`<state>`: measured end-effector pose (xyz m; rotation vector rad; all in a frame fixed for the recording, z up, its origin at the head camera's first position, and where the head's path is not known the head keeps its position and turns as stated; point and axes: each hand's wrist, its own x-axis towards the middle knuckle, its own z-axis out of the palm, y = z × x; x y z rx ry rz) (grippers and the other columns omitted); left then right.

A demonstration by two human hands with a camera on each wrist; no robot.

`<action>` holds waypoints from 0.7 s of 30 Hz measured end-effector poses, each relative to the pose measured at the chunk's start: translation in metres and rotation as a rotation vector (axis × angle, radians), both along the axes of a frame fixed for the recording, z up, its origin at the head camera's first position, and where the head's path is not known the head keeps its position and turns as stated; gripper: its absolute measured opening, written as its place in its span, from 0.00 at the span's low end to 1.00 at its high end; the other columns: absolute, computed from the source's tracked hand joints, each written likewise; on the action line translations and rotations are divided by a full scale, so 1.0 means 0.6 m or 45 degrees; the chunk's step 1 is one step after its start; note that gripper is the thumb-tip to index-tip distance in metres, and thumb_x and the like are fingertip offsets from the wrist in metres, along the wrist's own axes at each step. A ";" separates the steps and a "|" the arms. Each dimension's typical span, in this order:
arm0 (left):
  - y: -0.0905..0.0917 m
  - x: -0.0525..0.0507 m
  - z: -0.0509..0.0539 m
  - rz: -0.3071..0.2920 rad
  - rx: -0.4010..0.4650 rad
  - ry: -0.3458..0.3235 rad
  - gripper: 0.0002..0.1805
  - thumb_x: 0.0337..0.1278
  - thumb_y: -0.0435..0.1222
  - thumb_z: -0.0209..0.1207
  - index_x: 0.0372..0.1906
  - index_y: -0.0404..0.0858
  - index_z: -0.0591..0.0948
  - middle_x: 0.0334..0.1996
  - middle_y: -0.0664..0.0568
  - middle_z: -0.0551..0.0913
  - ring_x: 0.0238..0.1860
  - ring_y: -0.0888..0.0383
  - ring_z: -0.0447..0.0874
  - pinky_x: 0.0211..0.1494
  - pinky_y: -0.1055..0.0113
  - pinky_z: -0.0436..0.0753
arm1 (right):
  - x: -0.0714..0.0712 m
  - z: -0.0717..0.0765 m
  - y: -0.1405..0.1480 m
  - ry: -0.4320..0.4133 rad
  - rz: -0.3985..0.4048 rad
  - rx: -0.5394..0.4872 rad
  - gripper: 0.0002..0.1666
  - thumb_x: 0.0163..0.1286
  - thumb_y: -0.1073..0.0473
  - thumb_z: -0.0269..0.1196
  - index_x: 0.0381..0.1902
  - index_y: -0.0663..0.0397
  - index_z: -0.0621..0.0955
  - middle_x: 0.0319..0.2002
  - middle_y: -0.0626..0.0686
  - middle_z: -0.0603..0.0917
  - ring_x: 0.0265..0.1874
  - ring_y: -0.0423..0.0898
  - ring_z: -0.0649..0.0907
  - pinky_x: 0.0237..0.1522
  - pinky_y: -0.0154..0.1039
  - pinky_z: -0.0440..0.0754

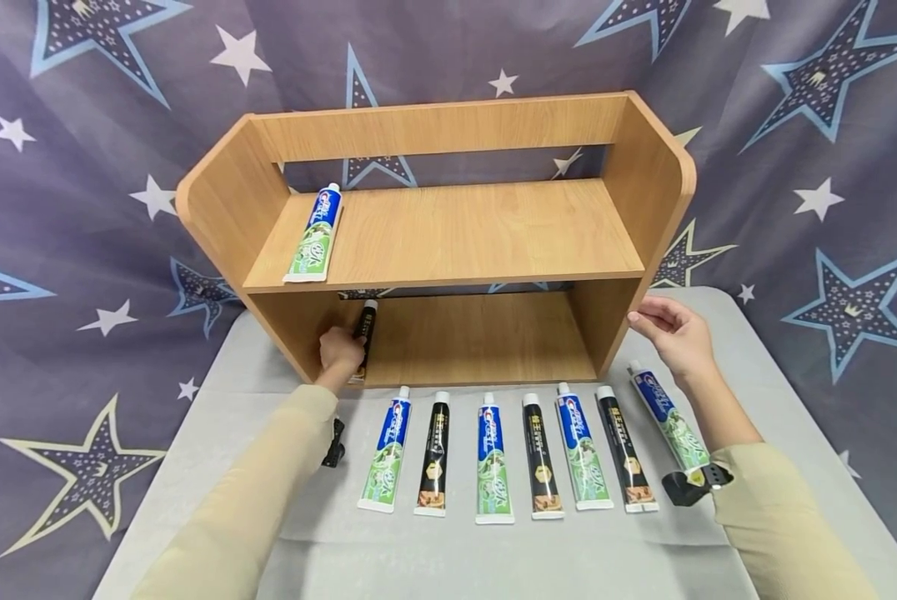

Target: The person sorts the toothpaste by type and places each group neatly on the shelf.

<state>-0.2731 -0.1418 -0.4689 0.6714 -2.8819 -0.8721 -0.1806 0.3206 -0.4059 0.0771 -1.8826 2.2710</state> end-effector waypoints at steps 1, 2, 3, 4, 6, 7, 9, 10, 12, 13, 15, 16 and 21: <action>-0.001 0.001 0.000 0.010 -0.016 -0.003 0.15 0.61 0.39 0.58 0.42 0.30 0.84 0.42 0.32 0.85 0.44 0.37 0.85 0.44 0.47 0.86 | 0.000 0.000 -0.001 -0.003 0.004 0.004 0.15 0.60 0.74 0.64 0.36 0.47 0.84 0.29 0.40 0.87 0.29 0.32 0.86 0.36 0.22 0.84; -0.001 0.002 0.002 0.019 -0.019 -0.005 0.15 0.61 0.39 0.58 0.41 0.30 0.84 0.41 0.33 0.85 0.44 0.37 0.85 0.44 0.47 0.86 | -0.001 0.000 -0.001 -0.002 0.003 0.009 0.15 0.60 0.74 0.64 0.36 0.47 0.84 0.29 0.40 0.87 0.29 0.32 0.86 0.36 0.22 0.84; -0.003 0.002 0.001 0.020 -0.028 -0.006 0.16 0.61 0.39 0.58 0.41 0.29 0.84 0.41 0.32 0.85 0.43 0.37 0.85 0.43 0.48 0.86 | -0.001 0.000 -0.001 -0.003 0.002 0.010 0.14 0.60 0.73 0.64 0.36 0.47 0.84 0.29 0.40 0.87 0.29 0.32 0.85 0.36 0.22 0.84; -0.004 0.002 0.000 0.016 -0.030 -0.008 0.16 0.61 0.39 0.57 0.41 0.28 0.84 0.41 0.32 0.85 0.43 0.37 0.85 0.43 0.48 0.86 | 0.000 -0.001 0.000 -0.005 0.002 0.008 0.14 0.60 0.73 0.64 0.36 0.47 0.84 0.29 0.40 0.87 0.28 0.31 0.85 0.36 0.22 0.84; -0.007 0.003 -0.001 0.008 -0.015 -0.019 0.17 0.61 0.39 0.56 0.42 0.27 0.83 0.41 0.32 0.85 0.43 0.37 0.85 0.43 0.48 0.86 | 0.001 -0.001 0.000 -0.011 -0.001 0.003 0.15 0.60 0.74 0.63 0.35 0.47 0.84 0.29 0.40 0.87 0.28 0.31 0.85 0.36 0.22 0.84; -0.009 0.004 -0.001 0.000 -0.005 -0.025 0.17 0.61 0.39 0.56 0.42 0.27 0.82 0.41 0.31 0.85 0.43 0.37 0.85 0.43 0.48 0.86 | 0.001 -0.001 0.000 -0.014 0.002 -0.003 0.16 0.61 0.75 0.63 0.35 0.47 0.84 0.29 0.40 0.88 0.28 0.31 0.86 0.36 0.22 0.84; -0.012 0.008 0.000 -0.001 0.029 -0.043 0.17 0.61 0.39 0.55 0.43 0.27 0.82 0.42 0.31 0.84 0.44 0.38 0.85 0.43 0.48 0.86 | 0.002 -0.003 -0.001 -0.017 0.013 -0.013 0.17 0.61 0.76 0.62 0.35 0.46 0.84 0.30 0.40 0.88 0.28 0.32 0.86 0.36 0.22 0.84; -0.013 0.011 0.001 0.000 0.044 -0.045 0.17 0.61 0.40 0.55 0.43 0.28 0.82 0.43 0.31 0.84 0.44 0.38 0.84 0.44 0.47 0.86 | 0.002 -0.003 -0.001 -0.013 0.022 -0.018 0.17 0.61 0.76 0.62 0.36 0.47 0.84 0.30 0.40 0.88 0.29 0.32 0.86 0.36 0.23 0.85; -0.016 0.016 0.004 0.005 0.066 -0.040 0.17 0.61 0.40 0.55 0.42 0.29 0.82 0.43 0.32 0.84 0.44 0.38 0.84 0.44 0.47 0.85 | 0.001 -0.007 0.001 -0.006 0.033 -0.020 0.17 0.61 0.76 0.62 0.36 0.47 0.84 0.30 0.40 0.88 0.29 0.33 0.86 0.36 0.23 0.85; -0.017 0.018 0.006 0.006 0.070 -0.031 0.16 0.60 0.40 0.55 0.42 0.29 0.82 0.43 0.33 0.84 0.44 0.39 0.84 0.44 0.47 0.85 | 0.000 -0.010 0.002 0.005 0.040 0.002 0.16 0.61 0.74 0.63 0.36 0.46 0.84 0.30 0.40 0.88 0.29 0.32 0.86 0.37 0.24 0.85; -0.019 0.024 0.012 -0.012 0.079 -0.003 0.15 0.60 0.39 0.55 0.40 0.31 0.83 0.42 0.34 0.84 0.43 0.39 0.84 0.43 0.47 0.85 | -0.003 -0.015 0.007 0.008 0.037 0.023 0.14 0.60 0.71 0.66 0.37 0.46 0.84 0.31 0.40 0.88 0.30 0.32 0.86 0.37 0.24 0.85; -0.019 0.026 0.015 -0.029 0.079 0.016 0.14 0.59 0.39 0.55 0.39 0.31 0.83 0.42 0.34 0.84 0.42 0.39 0.84 0.43 0.47 0.85 | -0.009 -0.022 0.014 0.025 0.060 0.003 0.13 0.59 0.71 0.66 0.38 0.47 0.85 0.32 0.41 0.88 0.30 0.34 0.87 0.37 0.24 0.85; -0.019 0.041 0.031 -0.133 0.055 0.105 0.11 0.58 0.36 0.56 0.35 0.33 0.85 0.41 0.36 0.86 0.45 0.37 0.83 0.47 0.48 0.84 | -0.011 -0.018 0.018 0.006 0.041 0.038 0.12 0.59 0.68 0.68 0.39 0.47 0.84 0.32 0.40 0.88 0.31 0.33 0.87 0.37 0.24 0.85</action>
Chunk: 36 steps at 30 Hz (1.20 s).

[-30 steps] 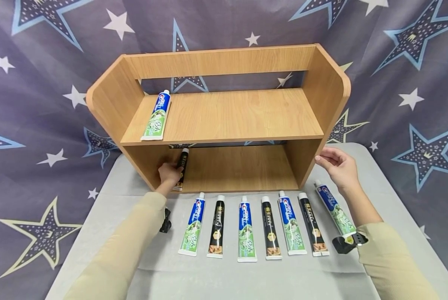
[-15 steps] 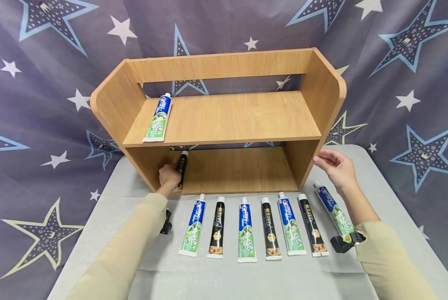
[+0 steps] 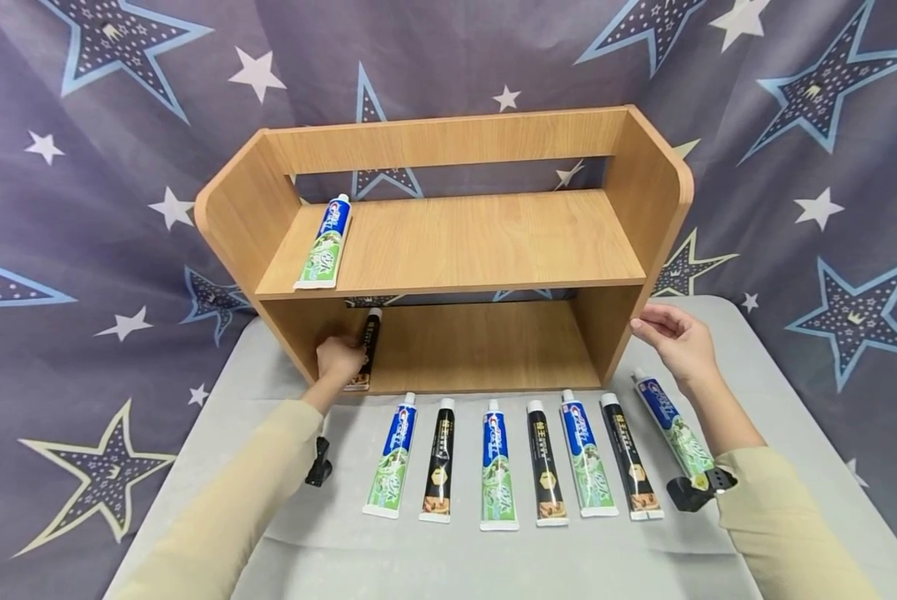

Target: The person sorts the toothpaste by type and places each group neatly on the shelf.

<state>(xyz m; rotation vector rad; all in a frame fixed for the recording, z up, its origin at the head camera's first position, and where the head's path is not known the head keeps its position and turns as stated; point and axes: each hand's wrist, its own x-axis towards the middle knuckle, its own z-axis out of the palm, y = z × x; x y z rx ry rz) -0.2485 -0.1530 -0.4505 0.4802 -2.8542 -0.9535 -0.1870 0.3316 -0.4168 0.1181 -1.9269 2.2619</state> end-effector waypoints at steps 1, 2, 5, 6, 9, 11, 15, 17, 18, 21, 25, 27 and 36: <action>0.000 0.004 0.001 -0.015 0.001 0.010 0.11 0.57 0.36 0.56 0.35 0.33 0.85 0.41 0.36 0.86 0.46 0.37 0.83 0.48 0.48 0.84 | 0.002 0.003 -0.002 -0.004 0.001 -0.005 0.13 0.59 0.69 0.67 0.39 0.47 0.84 0.32 0.40 0.88 0.31 0.33 0.87 0.36 0.24 0.85; 0.001 0.008 0.002 -0.026 0.005 0.021 0.11 0.57 0.36 0.56 0.36 0.33 0.85 0.41 0.37 0.86 0.47 0.38 0.83 0.50 0.49 0.84 | 0.007 0.012 -0.009 -0.027 -0.028 0.024 0.12 0.59 0.68 0.67 0.37 0.45 0.84 0.30 0.39 0.88 0.30 0.31 0.86 0.37 0.23 0.85; 0.001 0.019 0.000 -0.056 0.034 0.036 0.12 0.57 0.35 0.57 0.40 0.32 0.85 0.43 0.38 0.86 0.50 0.39 0.82 0.55 0.51 0.82 | 0.011 0.020 -0.014 -0.053 -0.035 -0.003 0.15 0.60 0.72 0.65 0.36 0.45 0.84 0.30 0.39 0.88 0.29 0.32 0.86 0.35 0.22 0.84; 0.000 0.023 0.000 -0.060 0.063 0.031 0.13 0.57 0.36 0.57 0.42 0.32 0.85 0.44 0.38 0.86 0.51 0.40 0.81 0.56 0.52 0.81 | 0.012 0.022 -0.016 -0.060 -0.036 -0.007 0.16 0.61 0.73 0.63 0.36 0.45 0.84 0.29 0.39 0.88 0.29 0.32 0.86 0.35 0.22 0.84; -0.001 0.034 -0.002 -0.082 0.128 0.012 0.14 0.57 0.37 0.58 0.43 0.32 0.85 0.45 0.39 0.86 0.53 0.42 0.80 0.59 0.53 0.79 | 0.013 0.024 -0.017 -0.064 -0.033 -0.024 0.17 0.62 0.75 0.62 0.36 0.45 0.84 0.29 0.39 0.87 0.28 0.32 0.86 0.35 0.22 0.84; 0.000 0.042 -0.002 -0.089 0.185 -0.005 0.15 0.57 0.38 0.58 0.45 0.33 0.85 0.46 0.39 0.86 0.53 0.43 0.80 0.59 0.53 0.79 | 0.014 0.024 -0.017 -0.057 -0.030 -0.024 0.17 0.61 0.75 0.62 0.36 0.45 0.84 0.29 0.39 0.88 0.29 0.32 0.86 0.35 0.22 0.84; 0.001 0.059 -0.004 -0.097 0.297 -0.042 0.16 0.57 0.39 0.59 0.47 0.35 0.84 0.46 0.41 0.86 0.50 0.46 0.82 0.55 0.57 0.80 | 0.014 0.024 -0.018 -0.050 -0.027 -0.014 0.16 0.61 0.73 0.63 0.36 0.45 0.84 0.30 0.39 0.88 0.29 0.32 0.86 0.35 0.22 0.84; 0.002 0.067 -0.007 -0.112 0.330 -0.057 0.16 0.56 0.39 0.60 0.48 0.36 0.84 0.45 0.41 0.87 0.47 0.47 0.83 0.52 0.58 0.81 | 0.014 0.024 -0.018 -0.050 -0.024 -0.016 0.16 0.61 0.73 0.63 0.36 0.45 0.84 0.30 0.39 0.88 0.29 0.32 0.86 0.35 0.22 0.84; 0.002 0.071 -0.009 -0.120 0.348 -0.064 0.16 0.56 0.39 0.60 0.48 0.36 0.84 0.44 0.41 0.87 0.47 0.47 0.84 0.52 0.58 0.81 | 0.014 0.024 -0.018 -0.050 -0.025 -0.017 0.16 0.61 0.73 0.63 0.36 0.45 0.84 0.30 0.39 0.88 0.29 0.32 0.86 0.35 0.22 0.84; 0.000 0.083 -0.016 -0.144 0.367 -0.068 0.16 0.56 0.38 0.62 0.48 0.35 0.84 0.45 0.42 0.87 0.47 0.47 0.84 0.52 0.60 0.81 | 0.015 0.024 -0.018 -0.054 -0.023 -0.023 0.15 0.61 0.73 0.64 0.36 0.45 0.84 0.30 0.39 0.88 0.29 0.32 0.86 0.35 0.22 0.84; -0.004 0.097 -0.030 -0.192 0.394 -0.072 0.17 0.56 0.36 0.62 0.49 0.33 0.83 0.45 0.40 0.86 0.47 0.47 0.83 0.46 0.65 0.82 | 0.015 0.023 -0.018 -0.060 -0.020 -0.020 0.15 0.61 0.73 0.63 0.36 0.45 0.84 0.30 0.39 0.88 0.29 0.32 0.86 0.35 0.22 0.84; -0.006 0.103 -0.037 -0.220 0.427 -0.088 0.17 0.56 0.35 0.62 0.50 0.32 0.82 0.46 0.39 0.85 0.44 0.47 0.84 0.41 0.67 0.84 | 0.016 0.024 -0.018 -0.064 -0.019 -0.009 0.15 0.61 0.72 0.63 0.36 0.45 0.84 0.30 0.39 0.87 0.29 0.32 0.86 0.35 0.22 0.84; -0.013 0.133 -0.056 -0.248 0.593 -0.258 0.22 0.56 0.34 0.63 0.56 0.32 0.77 0.48 0.38 0.83 0.42 0.50 0.84 0.42 0.63 0.87 | 0.015 0.026 -0.018 -0.052 -0.012 -0.013 0.16 0.61 0.73 0.63 0.37 0.45 0.84 0.30 0.39 0.88 0.29 0.32 0.86 0.35 0.22 0.84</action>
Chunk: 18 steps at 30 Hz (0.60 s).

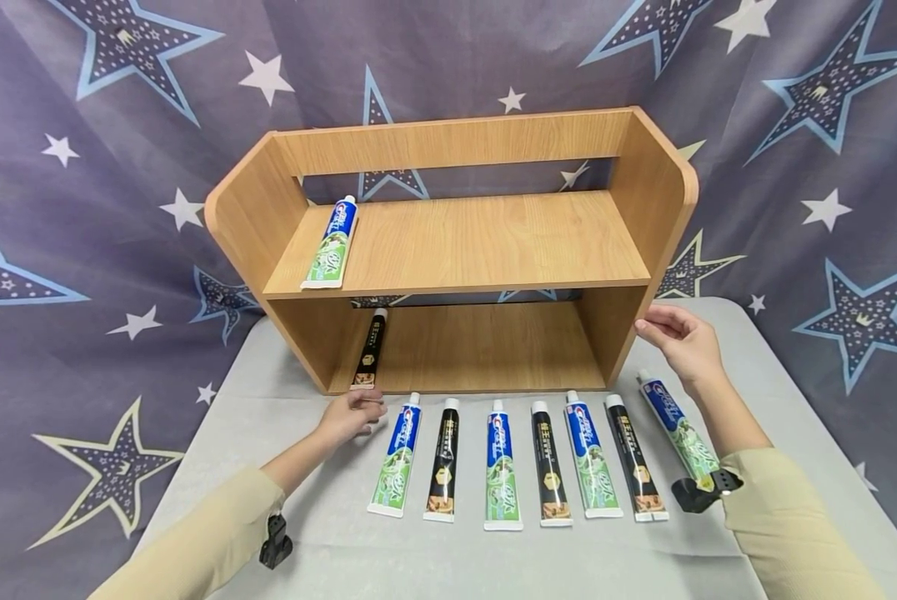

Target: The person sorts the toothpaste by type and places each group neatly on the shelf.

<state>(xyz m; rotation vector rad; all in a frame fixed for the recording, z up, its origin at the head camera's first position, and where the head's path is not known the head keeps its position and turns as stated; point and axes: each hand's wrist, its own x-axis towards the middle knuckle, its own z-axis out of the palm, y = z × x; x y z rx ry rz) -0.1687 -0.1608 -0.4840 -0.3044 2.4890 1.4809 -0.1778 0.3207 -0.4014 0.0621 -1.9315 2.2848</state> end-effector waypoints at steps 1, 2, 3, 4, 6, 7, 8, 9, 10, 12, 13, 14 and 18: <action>0.000 0.004 -0.001 -0.008 0.011 -0.012 0.22 0.56 0.34 0.63 0.56 0.32 0.76 0.49 0.37 0.82 0.43 0.50 0.84 0.43 0.63 0.87 | 0.000 0.000 0.000 0.003 0.002 -0.004 0.16 0.61 0.73 0.63 0.37 0.45 0.84 0.30 0.39 0.88 0.29 0.32 0.86 0.35 0.22 0.84; 0.000 0.007 -0.002 -0.013 0.023 -0.028 0.23 0.56 0.34 0.63 0.56 0.32 0.76 0.49 0.37 0.82 0.43 0.50 0.84 0.43 0.63 0.87 | -0.001 -0.001 0.000 0.005 0.003 -0.007 0.16 0.61 0.73 0.63 0.37 0.45 0.84 0.30 0.39 0.88 0.29 0.32 0.86 0.35 0.22 0.84; 0.000 0.011 -0.003 -0.021 0.023 -0.037 0.23 0.56 0.34 0.63 0.56 0.32 0.76 0.49 0.37 0.82 0.43 0.50 0.84 0.42 0.64 0.87 | -0.001 -0.001 0.000 0.007 0.003 -0.007 0.16 0.61 0.73 0.63 0.37 0.45 0.84 0.30 0.39 0.88 0.29 0.32 0.86 0.35 0.22 0.84; 0.001 0.014 -0.005 -0.026 0.029 -0.048 0.23 0.56 0.34 0.63 0.56 0.31 0.76 0.48 0.38 0.82 0.43 0.50 0.84 0.42 0.64 0.87 | -0.001 -0.001 0.000 0.007 0.002 -0.003 0.16 0.61 0.73 0.63 0.37 0.45 0.84 0.30 0.39 0.88 0.29 0.32 0.86 0.35 0.22 0.84; 0.003 0.020 -0.008 -0.044 0.031 -0.061 0.22 0.55 0.33 0.64 0.56 0.31 0.77 0.47 0.38 0.83 0.42 0.51 0.85 0.41 0.64 0.87 | -0.001 0.000 -0.001 0.006 0.003 -0.005 0.16 0.61 0.73 0.63 0.37 0.45 0.84 0.30 0.39 0.88 0.29 0.32 0.86 0.35 0.22 0.84; 0.003 0.022 -0.009 -0.054 0.027 -0.072 0.22 0.54 0.33 0.64 0.55 0.31 0.77 0.46 0.39 0.84 0.42 0.52 0.85 0.41 0.65 0.87 | -0.001 0.000 -0.001 0.003 0.000 0.000 0.16 0.61 0.73 0.63 0.37 0.45 0.84 0.30 0.39 0.88 0.29 0.32 0.86 0.35 0.22 0.84; 0.005 0.025 -0.010 -0.061 0.025 -0.086 0.22 0.53 0.33 0.65 0.54 0.32 0.78 0.45 0.40 0.84 0.41 0.54 0.84 0.40 0.65 0.87 | -0.001 0.001 -0.002 0.000 -0.001 0.002 0.16 0.61 0.73 0.63 0.37 0.45 0.84 0.30 0.39 0.88 0.29 0.32 0.86 0.35 0.22 0.84; 0.006 0.027 -0.010 -0.078 0.016 -0.094 0.22 0.52 0.33 0.65 0.53 0.32 0.78 0.43 0.41 0.84 0.40 0.55 0.84 0.40 0.65 0.87 | -0.001 0.002 -0.002 -0.003 -0.001 0.003 0.16 0.61 0.73 0.63 0.37 0.44 0.84 0.30 0.39 0.88 0.30 0.32 0.86 0.35 0.22 0.84; 0.007 0.029 -0.010 -0.094 0.007 -0.106 0.21 0.52 0.32 0.65 0.53 0.32 0.78 0.42 0.41 0.85 0.39 0.56 0.84 0.39 0.66 0.87 | -0.002 0.002 -0.003 -0.006 -0.001 0.003 0.16 0.61 0.73 0.63 0.37 0.44 0.84 0.30 0.39 0.88 0.30 0.32 0.86 0.35 0.22 0.84; 0.010 0.033 -0.010 -0.124 -0.007 -0.135 0.21 0.50 0.32 0.66 0.52 0.32 0.79 0.40 0.43 0.85 0.37 0.58 0.82 0.38 0.67 0.87 | -0.002 0.002 -0.003 -0.006 0.002 -0.010 0.16 0.61 0.73 0.63 0.37 0.45 0.84 0.30 0.39 0.88 0.30 0.32 0.86 0.35 0.23 0.85; 0.012 0.035 -0.009 -0.134 -0.009 -0.146 0.22 0.48 0.31 0.67 0.51 0.32 0.79 0.39 0.44 0.85 0.36 0.58 0.82 0.38 0.67 0.87 | -0.002 0.002 -0.002 -0.005 0.004 -0.018 0.16 0.61 0.74 0.63 0.37 0.45 0.84 0.30 0.39 0.88 0.30 0.32 0.86 0.35 0.23 0.85; 0.014 0.036 -0.008 -0.149 -0.014 -0.150 0.22 0.47 0.30 0.67 0.51 0.32 0.79 0.38 0.44 0.84 0.35 0.58 0.82 0.37 0.67 0.87 | -0.002 0.002 -0.002 -0.003 0.006 -0.029 0.16 0.61 0.74 0.62 0.37 0.45 0.84 0.30 0.40 0.88 0.30 0.32 0.86 0.35 0.23 0.85; 0.022 0.039 -0.009 -0.169 -0.013 -0.150 0.24 0.42 0.28 0.69 0.50 0.30 0.79 0.36 0.45 0.84 0.32 0.59 0.80 0.34 0.69 0.85 | -0.001 -0.002 0.000 0.008 0.019 -0.094 0.18 0.61 0.76 0.61 0.36 0.47 0.84 0.30 0.41 0.88 0.30 0.34 0.87 0.36 0.24 0.85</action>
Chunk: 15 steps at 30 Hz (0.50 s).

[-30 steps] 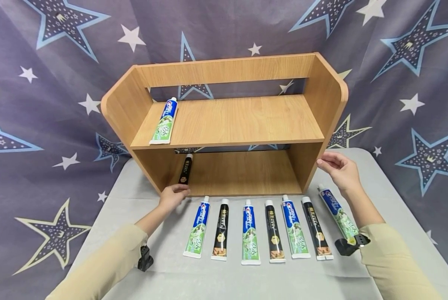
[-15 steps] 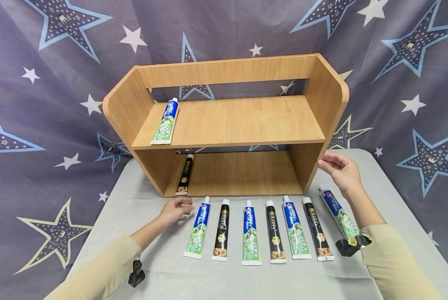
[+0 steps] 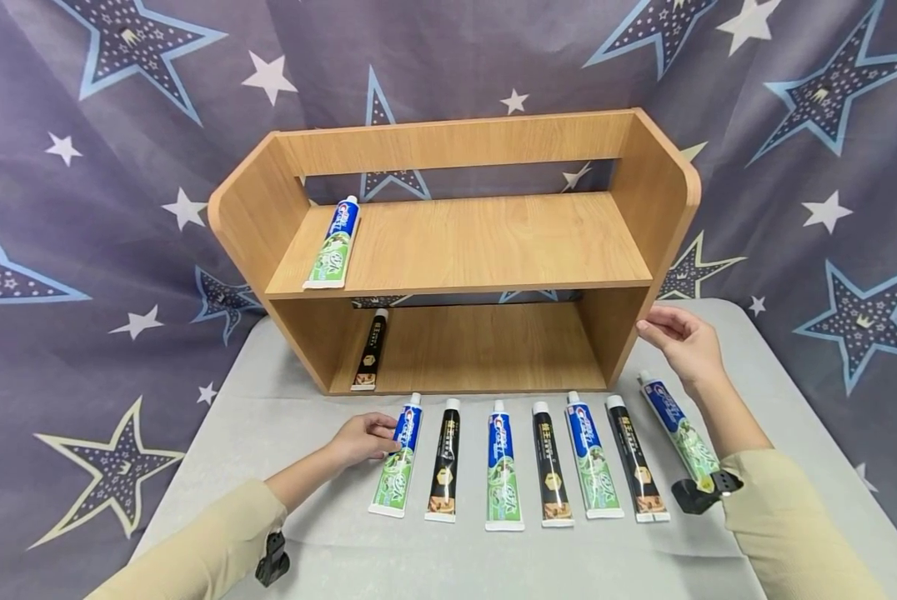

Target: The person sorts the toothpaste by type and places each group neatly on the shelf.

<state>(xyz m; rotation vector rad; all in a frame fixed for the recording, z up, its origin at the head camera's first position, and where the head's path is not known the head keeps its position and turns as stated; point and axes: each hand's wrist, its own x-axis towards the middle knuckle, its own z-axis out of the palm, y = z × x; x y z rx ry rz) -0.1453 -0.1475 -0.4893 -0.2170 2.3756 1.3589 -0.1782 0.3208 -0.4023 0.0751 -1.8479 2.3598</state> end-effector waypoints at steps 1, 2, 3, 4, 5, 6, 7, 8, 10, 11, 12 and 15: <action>0.002 0.001 0.000 0.001 -0.001 0.006 0.24 0.41 0.27 0.69 0.50 0.30 0.78 0.35 0.45 0.84 0.31 0.60 0.79 0.33 0.70 0.84 | 0.000 -0.001 0.000 0.003 0.002 -0.011 0.18 0.61 0.77 0.60 0.36 0.47 0.84 0.30 0.42 0.88 0.30 0.34 0.87 0.36 0.24 0.85; 0.004 0.001 -0.001 0.000 -0.008 0.012 0.25 0.40 0.27 0.70 0.49 0.29 0.78 0.34 0.45 0.84 0.30 0.60 0.78 0.31 0.71 0.83 | 0.000 -0.002 0.001 0.005 0.004 -0.023 0.18 0.61 0.78 0.60 0.36 0.48 0.84 0.30 0.42 0.88 0.30 0.34 0.87 0.36 0.24 0.85; 0.006 0.001 -0.002 0.001 -0.014 0.018 0.25 0.40 0.27 0.70 0.49 0.29 0.78 0.34 0.45 0.83 0.29 0.60 0.78 0.30 0.72 0.82 | 0.000 -0.003 0.001 0.007 0.005 -0.034 0.19 0.61 0.78 0.60 0.36 0.48 0.84 0.30 0.42 0.88 0.30 0.34 0.87 0.36 0.24 0.85; 0.008 0.001 -0.002 -0.001 -0.025 0.025 0.25 0.39 0.28 0.70 0.49 0.29 0.78 0.33 0.45 0.83 0.28 0.61 0.77 0.29 0.73 0.81 | 0.000 -0.003 0.001 0.009 0.006 -0.041 0.19 0.61 0.78 0.59 0.36 0.48 0.84 0.30 0.42 0.88 0.30 0.34 0.87 0.36 0.25 0.85; 0.010 0.001 -0.002 0.002 -0.034 0.029 0.25 0.39 0.28 0.70 0.49 0.29 0.78 0.33 0.45 0.83 0.27 0.61 0.77 0.28 0.74 0.81 | 0.000 -0.004 0.001 0.012 0.004 -0.044 0.19 0.61 0.78 0.59 0.36 0.48 0.84 0.30 0.43 0.88 0.30 0.34 0.87 0.36 0.25 0.86; 0.012 0.002 -0.001 0.002 -0.046 0.032 0.25 0.39 0.28 0.70 0.48 0.29 0.78 0.32 0.45 0.83 0.27 0.61 0.76 0.27 0.74 0.80 | 0.000 -0.004 0.002 0.012 0.004 -0.048 0.19 0.61 0.79 0.59 0.36 0.49 0.84 0.30 0.43 0.88 0.30 0.34 0.87 0.36 0.25 0.86; 0.015 0.002 0.000 0.002 -0.061 0.034 0.24 0.39 0.28 0.70 0.48 0.29 0.78 0.32 0.46 0.82 0.27 0.60 0.76 0.27 0.74 0.80 | 0.000 -0.004 0.002 0.012 0.004 -0.043 0.19 0.61 0.78 0.59 0.36 0.48 0.84 0.30 0.43 0.88 0.30 0.34 0.87 0.36 0.25 0.85; 0.017 0.002 0.001 0.000 -0.077 0.037 0.24 0.40 0.28 0.70 0.47 0.28 0.78 0.32 0.45 0.82 0.27 0.60 0.76 0.27 0.74 0.80 | 0.000 -0.004 0.002 0.011 0.005 -0.041 0.19 0.61 0.78 0.59 0.36 0.48 0.84 0.30 0.43 0.88 0.30 0.34 0.87 0.36 0.25 0.85; 0.021 0.005 0.004 0.000 -0.108 0.047 0.22 0.40 0.28 0.70 0.46 0.28 0.78 0.32 0.45 0.83 0.27 0.60 0.77 0.28 0.73 0.81 | 0.001 -0.003 0.001 0.012 0.008 -0.037 0.19 0.61 0.78 0.60 0.36 0.48 0.84 0.30 0.43 0.88 0.30 0.34 0.87 0.35 0.25 0.85; 0.024 0.006 0.005 0.001 -0.122 0.053 0.21 0.40 0.28 0.70 0.45 0.28 0.79 0.32 0.44 0.83 0.28 0.59 0.78 0.28 0.73 0.81 | 0.001 -0.003 0.001 0.013 0.010 -0.040 0.19 0.61 0.78 0.59 0.36 0.49 0.85 0.30 0.43 0.88 0.30 0.34 0.87 0.35 0.25 0.85; 0.026 0.007 0.006 0.003 -0.140 0.056 0.21 0.40 0.28 0.70 0.44 0.28 0.79 0.32 0.44 0.83 0.28 0.59 0.78 0.29 0.72 0.82 | 0.001 -0.003 0.000 0.014 0.011 -0.039 0.18 0.61 0.78 0.60 0.36 0.49 0.85 0.30 0.43 0.88 0.30 0.34 0.87 0.35 0.25 0.86; 0.031 0.010 0.009 0.017 -0.181 0.062 0.19 0.40 0.28 0.70 0.41 0.28 0.79 0.31 0.43 0.83 0.29 0.58 0.79 0.31 0.71 0.84 | 0.000 -0.002 -0.001 0.018 0.017 -0.049 0.18 0.61 0.78 0.59 0.36 0.49 0.85 0.30 0.43 0.88 0.30 0.35 0.87 0.36 0.25 0.86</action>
